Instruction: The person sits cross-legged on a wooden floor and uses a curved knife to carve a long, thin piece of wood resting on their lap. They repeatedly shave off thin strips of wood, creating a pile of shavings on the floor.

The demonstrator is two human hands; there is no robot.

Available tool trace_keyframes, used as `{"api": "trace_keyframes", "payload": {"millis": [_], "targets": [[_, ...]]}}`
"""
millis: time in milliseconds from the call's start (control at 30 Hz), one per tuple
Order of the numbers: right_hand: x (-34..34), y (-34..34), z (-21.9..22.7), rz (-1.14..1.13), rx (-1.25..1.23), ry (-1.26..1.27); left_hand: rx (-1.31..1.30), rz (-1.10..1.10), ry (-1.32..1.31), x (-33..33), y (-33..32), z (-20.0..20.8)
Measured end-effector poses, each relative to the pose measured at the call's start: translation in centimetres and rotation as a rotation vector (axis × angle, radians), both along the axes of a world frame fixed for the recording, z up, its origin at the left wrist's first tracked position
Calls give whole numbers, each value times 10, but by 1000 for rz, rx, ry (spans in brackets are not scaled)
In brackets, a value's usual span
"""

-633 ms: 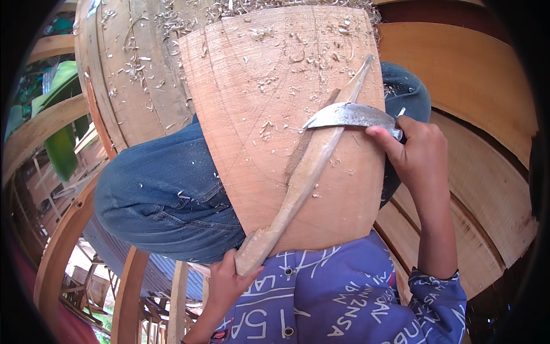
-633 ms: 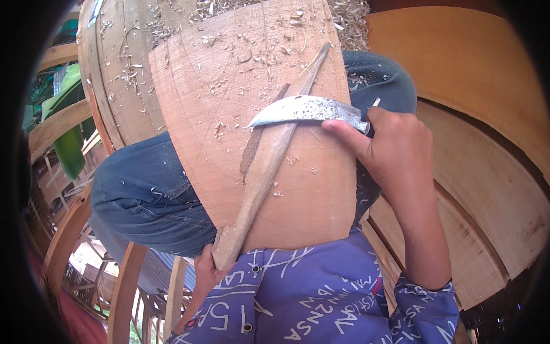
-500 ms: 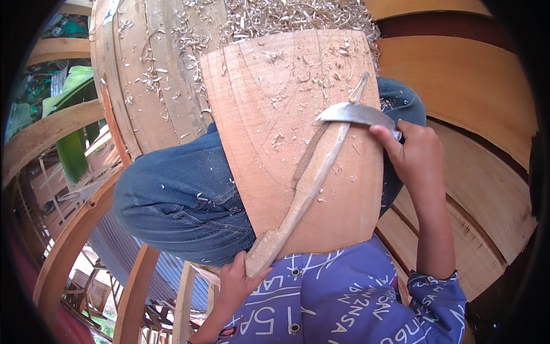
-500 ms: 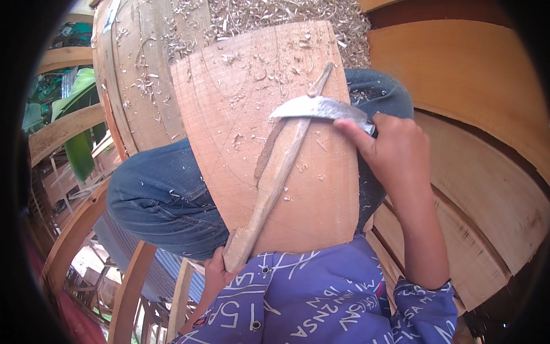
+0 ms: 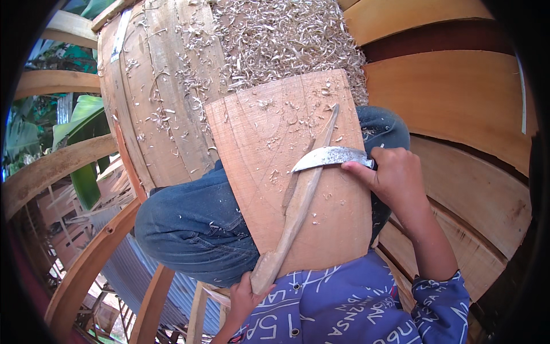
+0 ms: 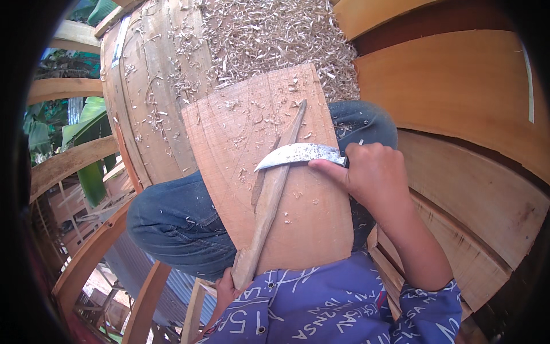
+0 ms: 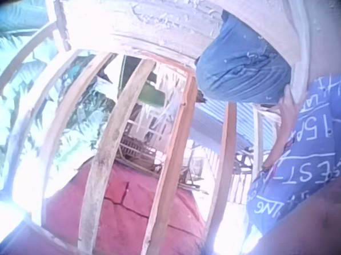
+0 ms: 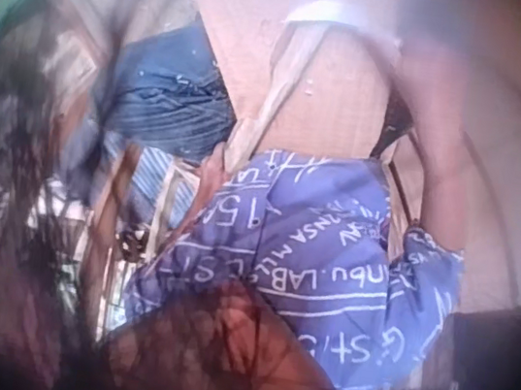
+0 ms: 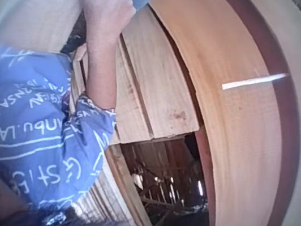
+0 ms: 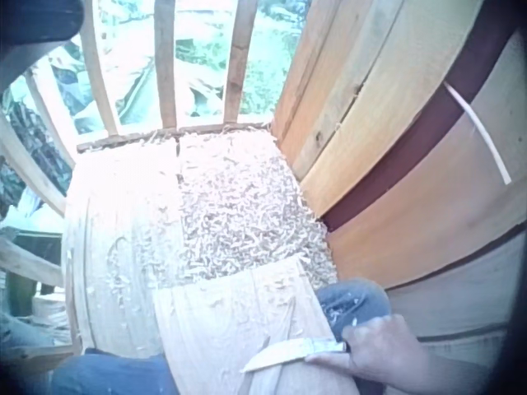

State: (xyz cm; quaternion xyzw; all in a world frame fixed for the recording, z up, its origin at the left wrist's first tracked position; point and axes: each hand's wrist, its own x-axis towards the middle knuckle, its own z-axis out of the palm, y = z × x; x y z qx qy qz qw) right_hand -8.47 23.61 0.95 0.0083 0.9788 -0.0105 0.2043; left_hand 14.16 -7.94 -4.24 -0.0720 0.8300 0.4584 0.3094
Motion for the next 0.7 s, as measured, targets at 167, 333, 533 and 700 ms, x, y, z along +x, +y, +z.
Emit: {"api": "trace_keyframes", "payload": {"millis": [167, 333, 533, 700], "targets": [[-10, -2, 0, -37, 39, -9, -36, 8, 9, -3, 4, 3], [-12, -8, 1, -50, 52, 11, -15, 40, 25, 2, 4, -4], [-47, 50, 5, -493, 70, 200, -61, -41, -13, -3, -1, 3], [-7, 17, 10, -393, -173, 182, 96, 85, -22, -7, 3, -5]]}}
